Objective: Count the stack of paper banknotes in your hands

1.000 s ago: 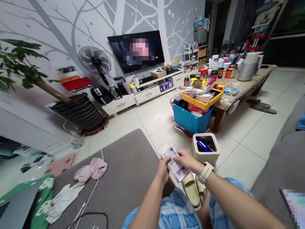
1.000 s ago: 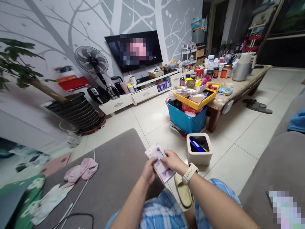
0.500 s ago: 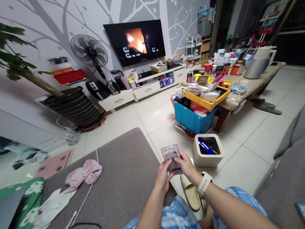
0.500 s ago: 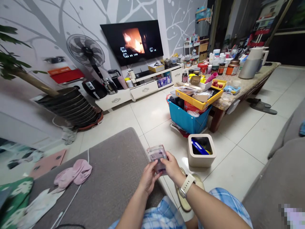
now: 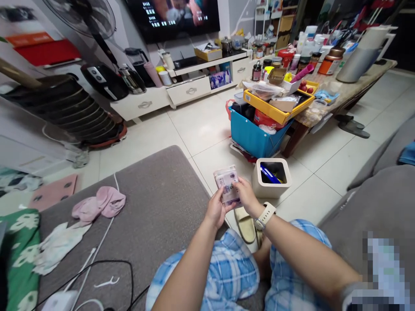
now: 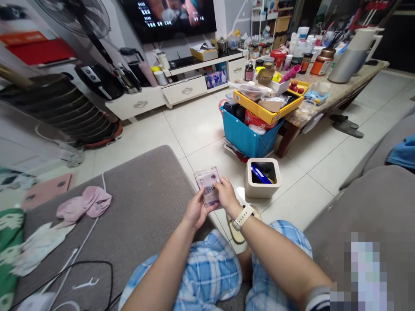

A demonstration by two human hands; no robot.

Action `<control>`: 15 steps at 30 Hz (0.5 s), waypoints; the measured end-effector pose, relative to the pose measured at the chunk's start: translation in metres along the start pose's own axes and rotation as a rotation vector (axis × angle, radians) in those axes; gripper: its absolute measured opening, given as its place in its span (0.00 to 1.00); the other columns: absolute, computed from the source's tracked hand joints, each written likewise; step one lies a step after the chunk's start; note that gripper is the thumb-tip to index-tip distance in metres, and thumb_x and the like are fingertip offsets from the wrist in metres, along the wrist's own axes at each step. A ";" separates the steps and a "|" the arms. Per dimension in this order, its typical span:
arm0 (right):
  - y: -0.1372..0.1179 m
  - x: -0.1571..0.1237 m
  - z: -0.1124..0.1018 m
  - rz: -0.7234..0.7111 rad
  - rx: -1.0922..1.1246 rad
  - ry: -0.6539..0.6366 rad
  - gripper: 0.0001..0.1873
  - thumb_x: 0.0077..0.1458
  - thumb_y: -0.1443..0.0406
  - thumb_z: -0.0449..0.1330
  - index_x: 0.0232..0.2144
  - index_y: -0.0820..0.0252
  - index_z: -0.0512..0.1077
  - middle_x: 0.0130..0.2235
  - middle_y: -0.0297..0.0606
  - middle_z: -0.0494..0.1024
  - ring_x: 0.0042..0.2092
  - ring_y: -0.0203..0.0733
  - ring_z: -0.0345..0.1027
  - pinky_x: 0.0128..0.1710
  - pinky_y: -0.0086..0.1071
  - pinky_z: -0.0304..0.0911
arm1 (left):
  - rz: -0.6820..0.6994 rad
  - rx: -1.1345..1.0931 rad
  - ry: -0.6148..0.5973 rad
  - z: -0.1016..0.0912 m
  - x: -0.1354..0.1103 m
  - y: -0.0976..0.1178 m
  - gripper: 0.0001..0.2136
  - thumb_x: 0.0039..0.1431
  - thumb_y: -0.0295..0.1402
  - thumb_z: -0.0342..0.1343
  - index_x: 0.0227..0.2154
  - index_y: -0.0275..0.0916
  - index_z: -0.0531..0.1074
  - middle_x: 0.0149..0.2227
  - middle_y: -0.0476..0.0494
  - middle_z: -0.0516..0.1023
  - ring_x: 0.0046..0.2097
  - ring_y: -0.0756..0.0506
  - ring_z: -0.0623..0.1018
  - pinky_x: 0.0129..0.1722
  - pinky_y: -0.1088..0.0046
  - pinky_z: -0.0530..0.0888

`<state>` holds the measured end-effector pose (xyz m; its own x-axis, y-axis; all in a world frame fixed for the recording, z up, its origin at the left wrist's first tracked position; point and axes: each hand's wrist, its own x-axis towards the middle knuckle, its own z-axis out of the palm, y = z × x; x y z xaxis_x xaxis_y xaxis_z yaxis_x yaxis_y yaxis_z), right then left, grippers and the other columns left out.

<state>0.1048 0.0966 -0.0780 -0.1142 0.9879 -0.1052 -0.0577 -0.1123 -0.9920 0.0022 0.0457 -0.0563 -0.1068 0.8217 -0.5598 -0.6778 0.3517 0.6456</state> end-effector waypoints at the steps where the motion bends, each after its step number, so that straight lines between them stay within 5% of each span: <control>1: 0.000 0.000 0.000 0.010 0.012 -0.004 0.13 0.52 0.55 0.56 0.28 0.58 0.70 0.31 0.35 0.71 0.37 0.42 0.64 0.39 0.33 0.61 | 0.011 0.015 0.008 0.001 0.000 -0.002 0.11 0.60 0.37 0.56 0.40 0.35 0.75 0.39 0.37 0.80 0.33 0.45 0.80 0.29 0.68 0.78; 7: 0.004 0.001 -0.002 0.001 0.039 0.019 0.21 0.54 0.47 0.55 0.31 0.58 0.71 0.30 0.34 0.73 0.34 0.41 0.65 0.36 0.32 0.61 | 0.028 0.088 0.022 0.003 0.001 -0.006 0.15 0.55 0.42 0.61 0.37 0.34 0.76 0.37 0.35 0.81 0.33 0.44 0.80 0.32 0.67 0.78; 15: 0.004 0.005 -0.001 0.167 0.218 -0.059 0.24 0.49 0.45 0.59 0.31 0.61 0.71 0.28 0.36 0.74 0.31 0.41 0.66 0.32 0.33 0.61 | -0.017 0.123 0.073 0.003 0.000 -0.007 0.13 0.57 0.41 0.59 0.37 0.34 0.77 0.36 0.36 0.81 0.33 0.44 0.80 0.31 0.67 0.77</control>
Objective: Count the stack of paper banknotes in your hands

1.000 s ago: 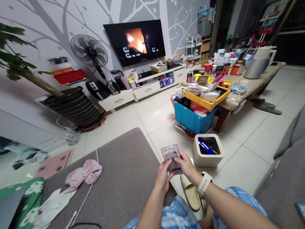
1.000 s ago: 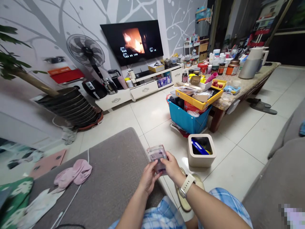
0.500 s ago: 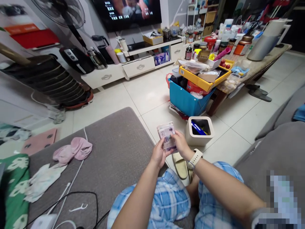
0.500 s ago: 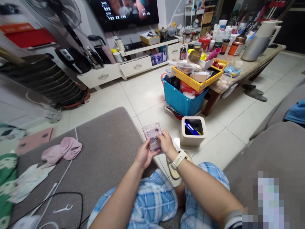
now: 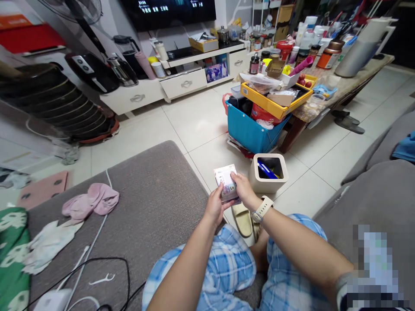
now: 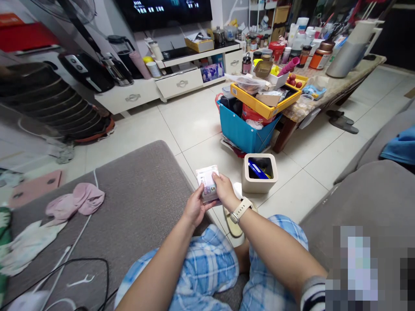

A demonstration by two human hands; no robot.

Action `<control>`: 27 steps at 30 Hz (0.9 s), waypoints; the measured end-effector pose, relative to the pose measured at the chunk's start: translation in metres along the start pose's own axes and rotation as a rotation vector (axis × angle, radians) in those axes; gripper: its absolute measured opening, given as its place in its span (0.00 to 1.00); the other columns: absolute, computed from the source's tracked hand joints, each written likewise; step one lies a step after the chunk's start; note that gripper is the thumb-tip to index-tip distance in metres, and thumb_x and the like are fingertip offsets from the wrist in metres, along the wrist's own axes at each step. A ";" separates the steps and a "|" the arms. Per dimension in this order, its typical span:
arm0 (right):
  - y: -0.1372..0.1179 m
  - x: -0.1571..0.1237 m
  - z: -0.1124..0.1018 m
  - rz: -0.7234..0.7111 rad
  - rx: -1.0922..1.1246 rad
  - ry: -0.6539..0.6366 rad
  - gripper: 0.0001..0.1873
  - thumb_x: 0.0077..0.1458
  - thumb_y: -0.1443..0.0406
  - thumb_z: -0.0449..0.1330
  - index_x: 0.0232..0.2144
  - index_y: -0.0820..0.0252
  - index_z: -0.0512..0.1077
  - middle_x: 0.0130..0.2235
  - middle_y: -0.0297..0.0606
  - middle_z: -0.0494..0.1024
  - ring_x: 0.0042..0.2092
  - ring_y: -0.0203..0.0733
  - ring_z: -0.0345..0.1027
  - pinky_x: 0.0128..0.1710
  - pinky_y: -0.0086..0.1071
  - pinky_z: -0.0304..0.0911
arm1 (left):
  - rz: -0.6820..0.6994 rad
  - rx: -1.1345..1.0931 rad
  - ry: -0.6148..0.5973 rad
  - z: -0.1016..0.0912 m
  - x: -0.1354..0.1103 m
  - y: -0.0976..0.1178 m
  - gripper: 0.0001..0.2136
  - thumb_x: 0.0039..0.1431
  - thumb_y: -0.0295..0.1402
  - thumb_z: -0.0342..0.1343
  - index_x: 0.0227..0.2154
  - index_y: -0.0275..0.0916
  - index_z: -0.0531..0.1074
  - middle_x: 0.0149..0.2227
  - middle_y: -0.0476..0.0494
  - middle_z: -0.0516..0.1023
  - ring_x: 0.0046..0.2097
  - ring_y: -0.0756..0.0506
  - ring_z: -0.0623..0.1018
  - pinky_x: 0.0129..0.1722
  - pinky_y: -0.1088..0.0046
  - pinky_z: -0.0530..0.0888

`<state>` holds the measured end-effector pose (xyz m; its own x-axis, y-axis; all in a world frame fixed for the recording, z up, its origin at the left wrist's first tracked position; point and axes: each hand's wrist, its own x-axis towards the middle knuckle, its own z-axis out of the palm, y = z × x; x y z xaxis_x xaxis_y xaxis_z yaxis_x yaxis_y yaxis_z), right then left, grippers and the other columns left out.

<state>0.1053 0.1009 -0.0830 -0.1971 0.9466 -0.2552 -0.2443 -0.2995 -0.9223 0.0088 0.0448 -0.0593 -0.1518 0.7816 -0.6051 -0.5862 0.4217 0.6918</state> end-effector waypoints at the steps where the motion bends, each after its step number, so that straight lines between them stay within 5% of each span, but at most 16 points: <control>1: -0.001 0.000 0.000 -0.001 -0.013 -0.008 0.24 0.49 0.45 0.58 0.30 0.61 0.70 0.28 0.36 0.74 0.30 0.41 0.66 0.32 0.33 0.61 | -0.002 -0.006 0.005 0.000 0.000 0.000 0.13 0.56 0.40 0.59 0.37 0.35 0.76 0.36 0.36 0.81 0.33 0.44 0.80 0.32 0.67 0.78; 10: -0.010 -0.002 -0.005 -0.213 -0.293 0.167 0.18 0.46 0.51 0.65 0.32 0.57 0.67 0.29 0.31 0.69 0.32 0.37 0.62 0.34 0.31 0.60 | 0.082 -0.083 0.106 -0.003 0.008 0.002 0.09 0.54 0.34 0.59 0.37 0.36 0.75 0.36 0.40 0.80 0.32 0.46 0.79 0.32 0.69 0.77; 15: -0.013 -0.005 -0.005 -0.215 -0.342 0.114 0.16 0.49 0.53 0.63 0.25 0.57 0.65 0.26 0.29 0.66 0.29 0.36 0.59 0.32 0.30 0.57 | 0.076 -0.105 0.115 -0.004 0.008 0.002 0.08 0.54 0.31 0.59 0.36 0.36 0.74 0.34 0.42 0.80 0.31 0.47 0.79 0.32 0.69 0.77; 27: -0.023 -0.011 0.000 -0.239 -0.121 -0.062 0.14 0.51 0.54 0.61 0.27 0.58 0.68 0.24 0.31 0.70 0.28 0.37 0.60 0.30 0.31 0.57 | 0.019 -0.233 0.111 -0.005 0.013 0.009 0.13 0.60 0.38 0.54 0.43 0.36 0.74 0.37 0.40 0.81 0.35 0.43 0.81 0.39 0.62 0.77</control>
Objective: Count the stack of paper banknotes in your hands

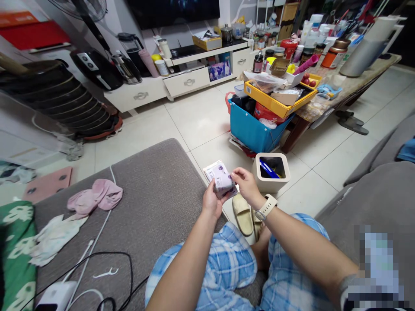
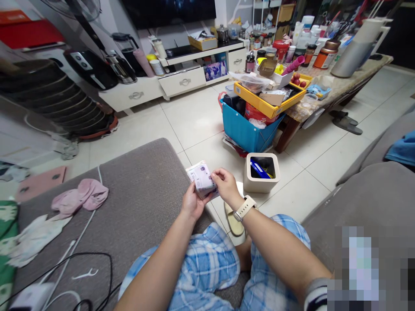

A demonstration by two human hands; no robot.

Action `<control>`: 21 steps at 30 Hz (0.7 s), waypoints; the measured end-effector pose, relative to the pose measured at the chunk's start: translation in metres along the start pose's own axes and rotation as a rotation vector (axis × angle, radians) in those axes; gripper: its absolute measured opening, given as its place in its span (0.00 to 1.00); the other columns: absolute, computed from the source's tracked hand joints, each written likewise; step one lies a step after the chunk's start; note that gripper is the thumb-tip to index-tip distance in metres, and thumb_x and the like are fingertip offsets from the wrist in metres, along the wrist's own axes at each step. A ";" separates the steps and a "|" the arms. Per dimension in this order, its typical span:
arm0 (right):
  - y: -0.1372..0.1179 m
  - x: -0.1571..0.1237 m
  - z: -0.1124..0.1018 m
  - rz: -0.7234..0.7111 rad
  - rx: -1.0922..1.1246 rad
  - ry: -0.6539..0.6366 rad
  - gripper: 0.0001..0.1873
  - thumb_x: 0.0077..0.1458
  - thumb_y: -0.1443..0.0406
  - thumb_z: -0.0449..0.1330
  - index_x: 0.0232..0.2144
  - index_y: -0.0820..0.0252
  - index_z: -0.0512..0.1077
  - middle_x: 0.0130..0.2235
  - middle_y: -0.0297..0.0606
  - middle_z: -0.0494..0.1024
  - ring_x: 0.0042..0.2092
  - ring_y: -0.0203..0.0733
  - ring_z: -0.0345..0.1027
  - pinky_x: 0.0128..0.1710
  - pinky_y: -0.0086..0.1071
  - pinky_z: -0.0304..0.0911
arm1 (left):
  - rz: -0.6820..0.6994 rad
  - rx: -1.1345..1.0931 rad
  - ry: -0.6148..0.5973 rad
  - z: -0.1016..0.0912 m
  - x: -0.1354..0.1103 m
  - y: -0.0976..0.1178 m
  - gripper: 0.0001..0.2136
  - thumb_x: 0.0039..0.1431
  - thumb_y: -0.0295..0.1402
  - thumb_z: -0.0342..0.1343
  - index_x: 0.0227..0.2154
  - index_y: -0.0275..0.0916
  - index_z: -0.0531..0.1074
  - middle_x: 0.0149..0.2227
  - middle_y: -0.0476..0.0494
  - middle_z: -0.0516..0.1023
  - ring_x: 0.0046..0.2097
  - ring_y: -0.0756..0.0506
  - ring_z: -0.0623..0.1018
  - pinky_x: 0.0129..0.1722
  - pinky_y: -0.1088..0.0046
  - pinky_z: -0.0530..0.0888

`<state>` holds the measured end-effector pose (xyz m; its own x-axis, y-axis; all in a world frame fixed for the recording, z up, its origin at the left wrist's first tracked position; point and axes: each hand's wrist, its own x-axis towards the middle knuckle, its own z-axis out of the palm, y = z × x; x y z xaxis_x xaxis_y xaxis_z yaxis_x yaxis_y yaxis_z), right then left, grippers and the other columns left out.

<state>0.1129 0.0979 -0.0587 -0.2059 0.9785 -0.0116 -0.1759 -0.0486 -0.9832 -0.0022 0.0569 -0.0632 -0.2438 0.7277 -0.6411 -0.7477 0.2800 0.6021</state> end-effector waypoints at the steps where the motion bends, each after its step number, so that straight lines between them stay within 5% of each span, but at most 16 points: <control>1: -0.001 0.000 0.000 0.012 -0.001 -0.011 0.15 0.53 0.53 0.59 0.26 0.58 0.69 0.22 0.31 0.69 0.26 0.36 0.59 0.29 0.31 0.56 | 0.012 -0.014 -0.009 0.000 0.001 -0.001 0.13 0.60 0.37 0.54 0.43 0.35 0.75 0.37 0.40 0.81 0.36 0.42 0.81 0.40 0.62 0.78; 15: 0.011 0.007 -0.003 0.076 -0.010 0.123 0.15 0.45 0.55 0.65 0.26 0.58 0.67 0.26 0.30 0.70 0.30 0.37 0.62 0.33 0.32 0.59 | 0.106 -0.031 -0.051 -0.003 0.009 -0.010 0.11 0.47 0.25 0.62 0.36 0.31 0.76 0.34 0.39 0.82 0.34 0.42 0.81 0.43 0.63 0.78; 21: 0.009 0.006 -0.002 0.072 -0.012 0.101 0.13 0.45 0.56 0.63 0.24 0.58 0.66 0.25 0.30 0.68 0.29 0.37 0.60 0.32 0.32 0.57 | 0.071 -0.084 -0.049 0.000 0.008 -0.009 0.10 0.56 0.31 0.57 0.38 0.31 0.76 0.35 0.38 0.82 0.37 0.42 0.82 0.45 0.63 0.77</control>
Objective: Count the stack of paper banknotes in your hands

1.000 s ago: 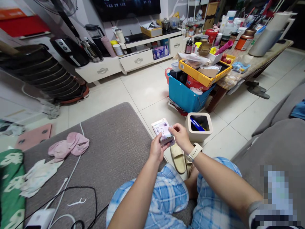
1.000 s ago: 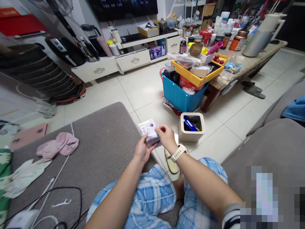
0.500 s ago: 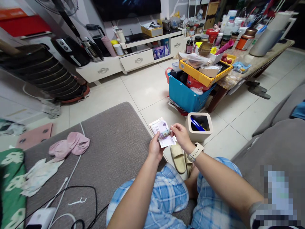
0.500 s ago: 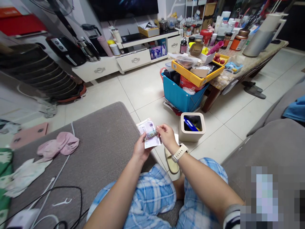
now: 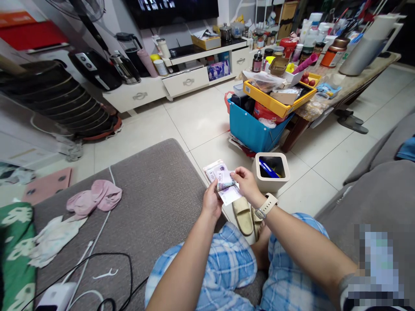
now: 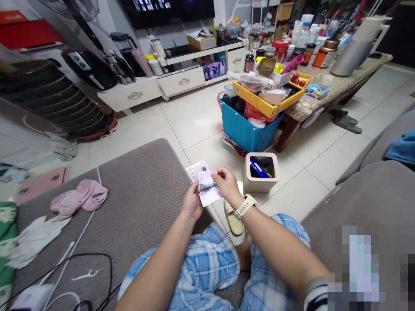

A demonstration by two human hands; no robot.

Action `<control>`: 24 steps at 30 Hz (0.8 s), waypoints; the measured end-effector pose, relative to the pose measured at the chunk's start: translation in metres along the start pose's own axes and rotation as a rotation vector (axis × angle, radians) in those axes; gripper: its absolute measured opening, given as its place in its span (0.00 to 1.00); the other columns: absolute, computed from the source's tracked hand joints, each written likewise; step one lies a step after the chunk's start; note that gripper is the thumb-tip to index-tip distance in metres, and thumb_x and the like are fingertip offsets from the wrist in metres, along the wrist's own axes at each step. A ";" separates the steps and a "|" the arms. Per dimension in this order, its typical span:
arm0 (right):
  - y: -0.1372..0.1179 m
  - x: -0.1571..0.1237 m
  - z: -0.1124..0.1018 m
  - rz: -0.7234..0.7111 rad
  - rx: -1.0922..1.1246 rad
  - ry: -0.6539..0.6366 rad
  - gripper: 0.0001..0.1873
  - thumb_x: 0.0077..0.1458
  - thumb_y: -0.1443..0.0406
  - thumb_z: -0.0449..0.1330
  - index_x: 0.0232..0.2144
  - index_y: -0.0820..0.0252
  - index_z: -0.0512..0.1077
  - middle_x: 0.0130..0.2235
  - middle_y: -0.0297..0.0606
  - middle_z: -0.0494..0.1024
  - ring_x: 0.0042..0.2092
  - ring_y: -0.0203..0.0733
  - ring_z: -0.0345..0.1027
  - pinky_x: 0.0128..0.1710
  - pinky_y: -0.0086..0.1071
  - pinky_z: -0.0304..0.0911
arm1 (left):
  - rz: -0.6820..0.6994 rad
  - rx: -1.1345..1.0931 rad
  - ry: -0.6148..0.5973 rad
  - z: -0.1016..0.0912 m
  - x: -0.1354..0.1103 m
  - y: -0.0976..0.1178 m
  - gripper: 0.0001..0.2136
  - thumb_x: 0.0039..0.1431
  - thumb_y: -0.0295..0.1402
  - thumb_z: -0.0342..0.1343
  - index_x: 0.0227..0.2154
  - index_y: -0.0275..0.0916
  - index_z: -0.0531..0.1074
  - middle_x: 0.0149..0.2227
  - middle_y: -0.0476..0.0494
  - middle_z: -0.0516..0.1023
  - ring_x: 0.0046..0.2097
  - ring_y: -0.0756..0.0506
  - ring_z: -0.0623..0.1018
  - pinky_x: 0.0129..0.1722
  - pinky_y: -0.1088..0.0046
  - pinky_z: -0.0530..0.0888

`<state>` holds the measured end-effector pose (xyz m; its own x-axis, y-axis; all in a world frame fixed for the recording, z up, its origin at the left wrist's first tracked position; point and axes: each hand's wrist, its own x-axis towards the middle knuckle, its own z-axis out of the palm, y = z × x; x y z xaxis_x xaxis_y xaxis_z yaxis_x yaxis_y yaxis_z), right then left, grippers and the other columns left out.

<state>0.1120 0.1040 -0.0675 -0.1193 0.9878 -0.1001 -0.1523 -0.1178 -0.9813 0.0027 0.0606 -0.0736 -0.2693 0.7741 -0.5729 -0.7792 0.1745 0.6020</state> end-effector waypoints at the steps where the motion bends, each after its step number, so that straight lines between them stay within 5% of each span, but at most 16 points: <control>1: -0.001 -0.001 0.000 -0.005 0.007 -0.007 0.13 0.45 0.56 0.63 0.24 0.58 0.67 0.25 0.30 0.68 0.29 0.36 0.60 0.32 0.32 0.57 | -0.003 -0.011 0.007 0.001 0.000 0.001 0.10 0.58 0.32 0.56 0.39 0.32 0.76 0.35 0.39 0.82 0.37 0.42 0.82 0.45 0.63 0.77; 15: -0.011 -0.005 0.001 0.021 0.036 -0.129 0.16 0.54 0.52 0.57 0.27 0.57 0.69 0.18 0.30 0.67 0.23 0.36 0.58 0.27 0.31 0.55 | 0.016 -0.017 -0.005 0.003 -0.001 0.003 0.11 0.60 0.31 0.53 0.39 0.30 0.76 0.37 0.36 0.82 0.39 0.40 0.82 0.46 0.62 0.76; 24: -0.002 0.000 -0.002 -0.008 0.010 0.000 0.15 0.46 0.54 0.65 0.28 0.56 0.67 0.25 0.31 0.71 0.30 0.38 0.64 0.32 0.32 0.60 | 0.009 0.066 -0.001 -0.001 -0.003 0.004 0.09 0.52 0.28 0.60 0.38 0.32 0.76 0.34 0.39 0.81 0.37 0.41 0.82 0.43 0.62 0.78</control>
<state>0.1141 0.1046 -0.0659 -0.1181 0.9887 -0.0920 -0.1636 -0.1108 -0.9803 -0.0003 0.0582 -0.0694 -0.2757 0.7767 -0.5664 -0.7378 0.2067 0.6426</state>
